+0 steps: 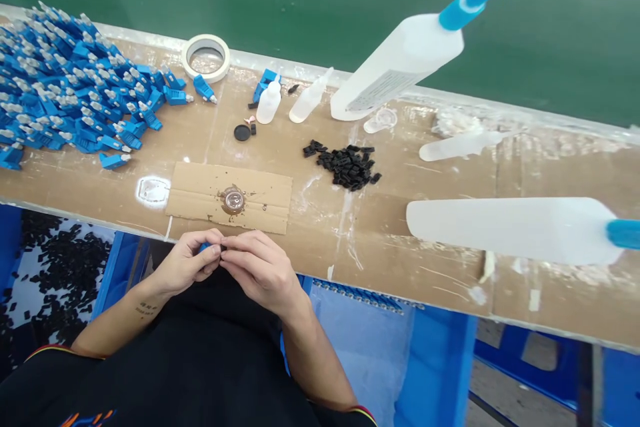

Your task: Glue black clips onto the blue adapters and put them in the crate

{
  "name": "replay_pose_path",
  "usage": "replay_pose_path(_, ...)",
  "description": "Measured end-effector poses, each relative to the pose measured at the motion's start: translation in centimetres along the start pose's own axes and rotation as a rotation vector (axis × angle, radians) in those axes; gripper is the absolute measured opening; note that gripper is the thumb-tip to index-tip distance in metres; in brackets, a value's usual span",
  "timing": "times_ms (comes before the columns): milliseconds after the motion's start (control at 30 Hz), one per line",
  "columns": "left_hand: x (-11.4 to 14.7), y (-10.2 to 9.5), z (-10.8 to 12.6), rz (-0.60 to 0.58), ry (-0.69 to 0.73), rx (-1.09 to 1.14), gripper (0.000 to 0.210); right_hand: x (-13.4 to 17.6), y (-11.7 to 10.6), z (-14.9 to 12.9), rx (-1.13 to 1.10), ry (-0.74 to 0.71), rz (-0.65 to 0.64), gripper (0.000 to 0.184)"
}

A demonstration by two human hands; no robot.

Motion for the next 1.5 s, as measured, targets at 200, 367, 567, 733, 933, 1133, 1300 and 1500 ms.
replay_pose_path(200,0.9,-1.5,1.6,-0.001,0.107,0.272,0.033,-0.9,-2.1,1.7,0.021,0.086,0.07,0.025)
replay_pose_path(367,2.4,-4.8,3.3,0.102,0.262,0.333,0.042,-2.9,-3.5,4.4,0.298,0.193,-0.055,0.018)
replay_pose_path(567,3.3,-7.8,3.0,0.259,0.381,0.376,0.041,-4.8,-1.7,5.1,0.388,0.112,-0.281,0.013)
replay_pose_path(733,3.4,-8.2,3.0,0.279,0.463,0.392,0.036,-5.0,-0.9,5.5,0.416,0.135,-0.378,0.007)
replay_pose_path(933,3.4,-8.2,3.0,0.292,0.456,0.37,0.027,-5.4,-0.4,5.4,0.473,0.09,-0.426,0.006)
replay_pose_path(1133,3.9,-9.3,2.7,0.395,0.504,0.291,0.034,-5.7,-0.3,5.7,0.441,0.138,-0.45,0.006)
replay_pose_path(1300,4.0,-9.0,3.1,0.327,0.471,0.341,0.028,-5.4,-1.5,5.5,0.356,0.217,-0.328,0.013)
replay_pose_path(1500,2.8,-6.3,2.9,0.149,0.344,0.417,0.031,-2.9,-3.9,5.5,-0.055,0.334,0.151,0.029)
Point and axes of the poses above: each hand's wrist, its own x-axis away from the middle knuckle, its own y-axis out of the palm, z = x × y, the point moved 8 cm from there along -x, towards the middle knuckle, and after that the axes turned 7 degrees about -y, right-handed, at the moved point
